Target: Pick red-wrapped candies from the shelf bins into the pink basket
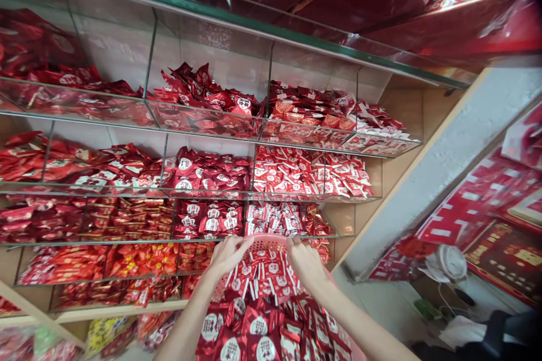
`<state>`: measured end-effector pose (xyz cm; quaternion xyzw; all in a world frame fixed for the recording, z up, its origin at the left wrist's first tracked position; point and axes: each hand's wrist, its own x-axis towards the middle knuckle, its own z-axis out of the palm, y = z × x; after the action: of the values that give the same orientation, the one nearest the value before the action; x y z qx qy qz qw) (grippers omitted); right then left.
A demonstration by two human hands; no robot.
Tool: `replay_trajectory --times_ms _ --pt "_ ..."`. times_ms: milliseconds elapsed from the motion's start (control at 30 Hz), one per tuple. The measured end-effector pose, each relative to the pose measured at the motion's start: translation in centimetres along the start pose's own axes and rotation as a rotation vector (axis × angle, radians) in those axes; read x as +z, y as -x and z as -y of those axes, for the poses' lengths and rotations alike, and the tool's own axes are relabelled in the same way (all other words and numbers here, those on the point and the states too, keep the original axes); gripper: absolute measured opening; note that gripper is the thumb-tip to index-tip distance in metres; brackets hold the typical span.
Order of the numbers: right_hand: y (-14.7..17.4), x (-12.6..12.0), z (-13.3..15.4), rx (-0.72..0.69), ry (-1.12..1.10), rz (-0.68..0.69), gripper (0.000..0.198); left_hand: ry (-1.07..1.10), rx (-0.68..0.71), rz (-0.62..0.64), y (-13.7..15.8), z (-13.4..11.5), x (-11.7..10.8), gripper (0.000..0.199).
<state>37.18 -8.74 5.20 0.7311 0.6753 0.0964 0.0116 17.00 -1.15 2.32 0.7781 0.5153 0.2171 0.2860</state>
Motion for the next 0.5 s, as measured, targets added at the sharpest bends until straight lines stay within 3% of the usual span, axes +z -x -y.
replay_trajectory --times_ms 200,500 --pt "-1.6 1.1 2.2 0.022 0.024 0.046 0.033 -0.004 0.003 -0.004 0.0 0.1 0.1 0.062" --pt "-2.2 1.6 3.5 -0.034 -0.043 0.086 0.021 -0.001 0.029 -0.009 -0.4 0.7 0.3 0.061"
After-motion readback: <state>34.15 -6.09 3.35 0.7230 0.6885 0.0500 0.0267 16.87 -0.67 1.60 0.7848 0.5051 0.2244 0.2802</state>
